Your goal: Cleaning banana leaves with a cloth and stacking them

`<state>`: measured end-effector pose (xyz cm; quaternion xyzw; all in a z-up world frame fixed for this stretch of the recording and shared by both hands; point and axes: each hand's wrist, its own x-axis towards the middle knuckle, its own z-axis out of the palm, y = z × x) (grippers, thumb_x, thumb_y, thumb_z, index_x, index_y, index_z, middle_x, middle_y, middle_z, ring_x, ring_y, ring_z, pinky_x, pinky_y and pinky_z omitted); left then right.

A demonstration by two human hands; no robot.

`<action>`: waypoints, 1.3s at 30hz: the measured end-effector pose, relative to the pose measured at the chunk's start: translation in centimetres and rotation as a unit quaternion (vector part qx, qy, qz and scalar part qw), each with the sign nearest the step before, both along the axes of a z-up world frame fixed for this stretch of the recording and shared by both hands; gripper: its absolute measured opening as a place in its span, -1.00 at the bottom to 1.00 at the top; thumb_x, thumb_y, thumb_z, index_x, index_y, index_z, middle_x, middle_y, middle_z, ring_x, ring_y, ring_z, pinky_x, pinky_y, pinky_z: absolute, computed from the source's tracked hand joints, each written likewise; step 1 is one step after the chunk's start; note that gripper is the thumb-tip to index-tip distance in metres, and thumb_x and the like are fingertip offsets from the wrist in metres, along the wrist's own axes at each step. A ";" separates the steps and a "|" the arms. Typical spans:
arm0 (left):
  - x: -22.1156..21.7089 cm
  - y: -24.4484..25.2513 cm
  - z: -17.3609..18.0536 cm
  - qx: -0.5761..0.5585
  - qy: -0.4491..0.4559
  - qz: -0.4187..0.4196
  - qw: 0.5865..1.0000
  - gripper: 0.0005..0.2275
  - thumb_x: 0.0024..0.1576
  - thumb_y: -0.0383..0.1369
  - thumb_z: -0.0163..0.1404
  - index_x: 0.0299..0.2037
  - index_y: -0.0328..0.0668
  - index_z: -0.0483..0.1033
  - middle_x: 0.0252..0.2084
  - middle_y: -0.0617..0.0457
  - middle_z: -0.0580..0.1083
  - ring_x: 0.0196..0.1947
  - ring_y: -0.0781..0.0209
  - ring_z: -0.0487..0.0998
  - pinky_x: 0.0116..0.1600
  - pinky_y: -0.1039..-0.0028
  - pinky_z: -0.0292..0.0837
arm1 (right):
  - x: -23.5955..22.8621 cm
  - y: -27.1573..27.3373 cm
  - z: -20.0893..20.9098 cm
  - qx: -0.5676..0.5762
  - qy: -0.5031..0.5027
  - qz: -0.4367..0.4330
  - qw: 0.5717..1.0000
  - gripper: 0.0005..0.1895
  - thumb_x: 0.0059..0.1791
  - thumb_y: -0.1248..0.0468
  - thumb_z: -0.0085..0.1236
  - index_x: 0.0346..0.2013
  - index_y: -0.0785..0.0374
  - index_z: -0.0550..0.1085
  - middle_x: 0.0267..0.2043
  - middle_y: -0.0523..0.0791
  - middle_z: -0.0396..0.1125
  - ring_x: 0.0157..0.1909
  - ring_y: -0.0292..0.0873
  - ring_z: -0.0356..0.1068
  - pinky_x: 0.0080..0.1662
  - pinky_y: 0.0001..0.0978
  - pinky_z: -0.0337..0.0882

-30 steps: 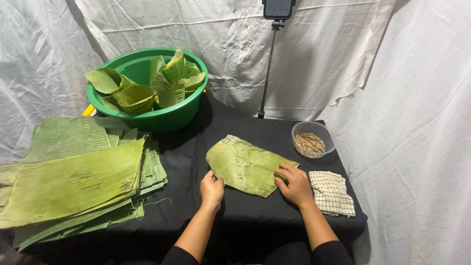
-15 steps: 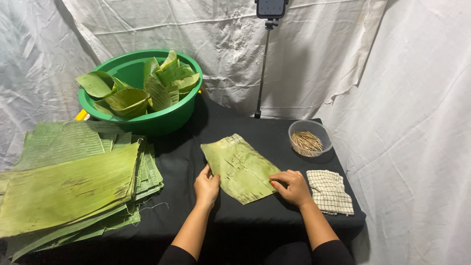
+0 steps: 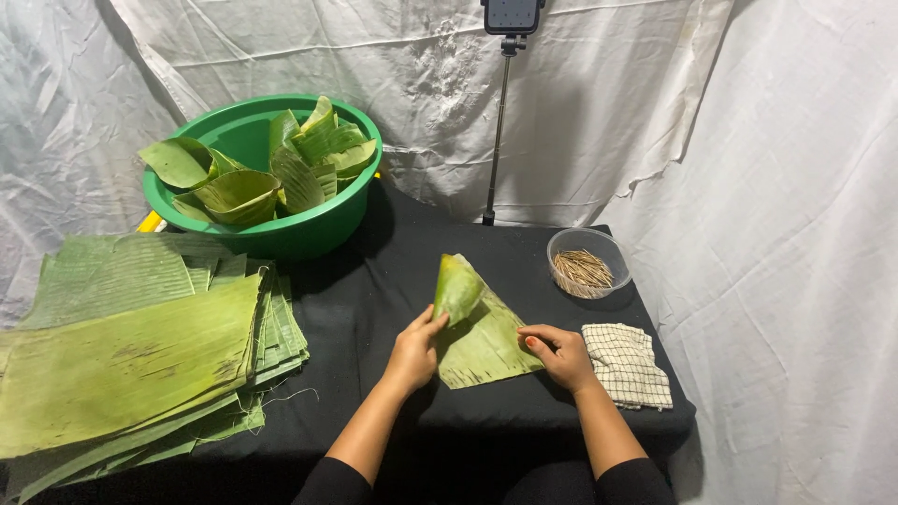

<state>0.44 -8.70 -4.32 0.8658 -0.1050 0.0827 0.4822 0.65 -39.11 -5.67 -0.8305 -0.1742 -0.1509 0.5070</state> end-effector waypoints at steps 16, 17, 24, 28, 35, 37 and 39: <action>0.6 0.7 1.8 -0.062 0.029 -0.106 0.992 -0.46 -0.03 -0.79 -0.26 -0.03 -0.13 0.70 0.38 -0.06 0.36 0.33 -0.23 0.33 0.31 0.12 0.38 | 3.5 0.1 0.5 0.144 0.165 -0.008 0.976 -0.64 -0.06 0.36 0.24 0.05 0.17 0.62 -0.35 0.04 0.55 -0.54 -0.20 0.51 -0.47 -0.51 0.48; 0.6 0.5 1.8 -0.070 0.040 -0.110 0.991 -0.45 -0.03 -0.79 -0.25 -0.03 -0.09 0.70 0.38 0.00 0.37 0.33 -0.18 0.33 0.32 0.14 0.37 | 3.8 0.3 0.8 0.114 0.127 0.018 0.985 -0.71 -0.07 0.35 0.29 -0.05 0.17 0.66 -0.15 0.04 0.54 -0.28 -0.15 0.52 -0.25 -0.35 0.50; 1.5 0.2 -0.2 -0.088 0.065 -0.133 0.985 -0.43 -0.08 -0.79 -0.28 -0.06 -0.08 0.72 0.39 0.02 0.38 0.35 -0.18 0.31 0.33 0.11 0.35 | 5.4 1.3 -1.5 0.179 0.154 0.068 0.969 -0.73 -0.13 0.45 0.36 -0.14 0.28 0.65 -0.29 -0.08 0.56 -0.23 -0.28 0.45 -0.12 -0.40 0.48; 1.1 0.1 1.2 -0.087 0.078 -0.134 0.984 -0.43 -0.08 -0.79 -0.27 -0.07 -0.08 0.73 0.37 0.06 0.40 0.33 -0.17 0.34 0.31 0.12 0.37 | 6.0 1.1 -2.0 0.198 0.148 0.066 0.967 -0.74 -0.14 0.47 0.39 -0.17 0.28 0.61 -0.36 -0.10 0.56 -0.29 -0.32 0.43 -0.17 -0.44 0.46; -2.7 -1.2 4.4 0.184 -0.051 -0.143 0.971 -0.71 0.02 -0.36 0.13 -0.02 -0.06 0.65 0.43 -0.03 0.25 0.44 -0.18 0.14 0.35 0.04 0.18 | 4.8 1.5 0.8 0.056 0.157 0.026 0.986 -0.83 -0.16 0.53 0.23 -0.32 0.33 0.66 -0.41 -0.11 0.55 -0.45 -0.32 0.42 -0.34 -0.57 0.39; -4.2 -0.8 6.3 0.267 -0.049 -0.188 0.944 -0.68 0.08 -0.22 0.15 0.03 -0.04 0.62 0.46 -0.02 0.19 0.48 -0.25 0.02 0.36 -0.19 0.06 | 4.7 1.6 0.9 0.035 0.139 0.026 0.989 -0.81 -0.17 0.52 0.23 -0.32 0.30 0.66 -0.39 -0.12 0.57 -0.44 -0.32 0.44 -0.33 -0.56 0.41; -5.2 0.0 6.4 0.310 0.015 -0.232 0.922 -0.54 -0.14 -0.50 0.07 0.05 -0.04 0.61 0.46 0.04 0.19 0.53 -0.12 -0.11 0.42 -0.16 -0.08 | 4.4 1.7 1.2 0.051 0.141 0.028 0.988 -0.82 -0.18 0.54 0.22 -0.34 0.33 0.65 -0.39 -0.14 0.55 -0.44 -0.32 0.42 -0.31 -0.56 0.40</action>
